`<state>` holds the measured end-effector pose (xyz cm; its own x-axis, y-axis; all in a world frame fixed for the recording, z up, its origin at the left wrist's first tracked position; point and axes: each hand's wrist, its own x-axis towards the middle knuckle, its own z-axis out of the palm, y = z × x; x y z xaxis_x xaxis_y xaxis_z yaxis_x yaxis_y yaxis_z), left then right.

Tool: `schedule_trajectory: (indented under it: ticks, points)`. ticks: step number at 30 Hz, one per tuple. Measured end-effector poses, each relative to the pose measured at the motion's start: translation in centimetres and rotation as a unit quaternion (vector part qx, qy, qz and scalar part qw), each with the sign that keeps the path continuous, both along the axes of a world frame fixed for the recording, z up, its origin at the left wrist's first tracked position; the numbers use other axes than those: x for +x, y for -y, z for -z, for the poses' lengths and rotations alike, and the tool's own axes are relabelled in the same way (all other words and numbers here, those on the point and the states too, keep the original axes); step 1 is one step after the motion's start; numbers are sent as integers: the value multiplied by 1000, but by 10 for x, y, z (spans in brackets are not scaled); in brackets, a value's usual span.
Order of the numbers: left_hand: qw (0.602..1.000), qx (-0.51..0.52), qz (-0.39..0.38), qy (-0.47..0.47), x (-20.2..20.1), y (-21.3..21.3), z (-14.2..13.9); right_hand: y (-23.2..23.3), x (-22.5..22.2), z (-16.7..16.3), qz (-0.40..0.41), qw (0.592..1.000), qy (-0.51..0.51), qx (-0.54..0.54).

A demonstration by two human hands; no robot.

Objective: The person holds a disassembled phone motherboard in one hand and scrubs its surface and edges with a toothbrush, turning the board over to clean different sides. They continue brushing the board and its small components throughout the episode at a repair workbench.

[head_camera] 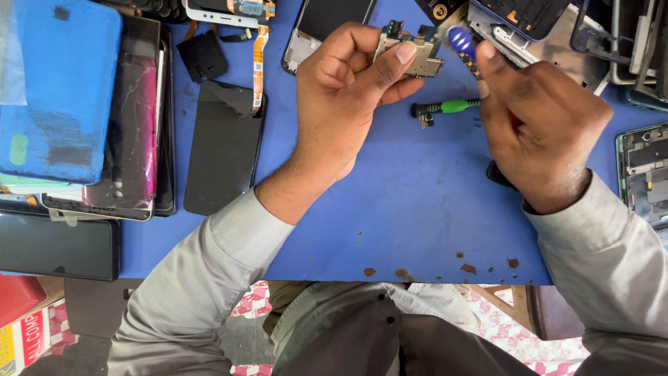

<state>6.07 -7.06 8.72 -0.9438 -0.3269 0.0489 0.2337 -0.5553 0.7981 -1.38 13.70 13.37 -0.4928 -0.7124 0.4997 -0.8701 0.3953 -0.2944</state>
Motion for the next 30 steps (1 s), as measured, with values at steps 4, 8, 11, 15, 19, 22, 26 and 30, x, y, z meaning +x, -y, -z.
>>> schedule_trajectory:
  ticks: [4, 8, 11, 15, 19, 22, 26, 30]
  points:
    - [1000, 14, -7, 10, -1, -1, -1, 5, 3, 0, -19, 999, -25, 12]
    - [999, 15, -6, 35, -1, -1, -2, 1, 2, 2, -3, 1000, 14, -5]
    - [999, 16, -4, 40, 0, -1, -2, -2, 2, 7, -19, 1000, 17, -11]
    - [998, 42, 28, 41, 1, 0, 0, -3, 1, 11, -16, 1000, 7, -15]
    - [993, 82, 82, -4, 3, 0, 1, -4, 0, 10, 5, 999, 14, -33]
    - [985, 117, 121, -29, 5, 2, 1, -4, 3, 10, -11, 1000, 0, -19]
    - [983, 119, 130, -48, 9, 4, -1, -3, 4, 10, -35, 998, 21, -40]
    - [981, 111, 149, -56, 10, 4, -2, -1, 5, 8, -20, 999, 5, -34]
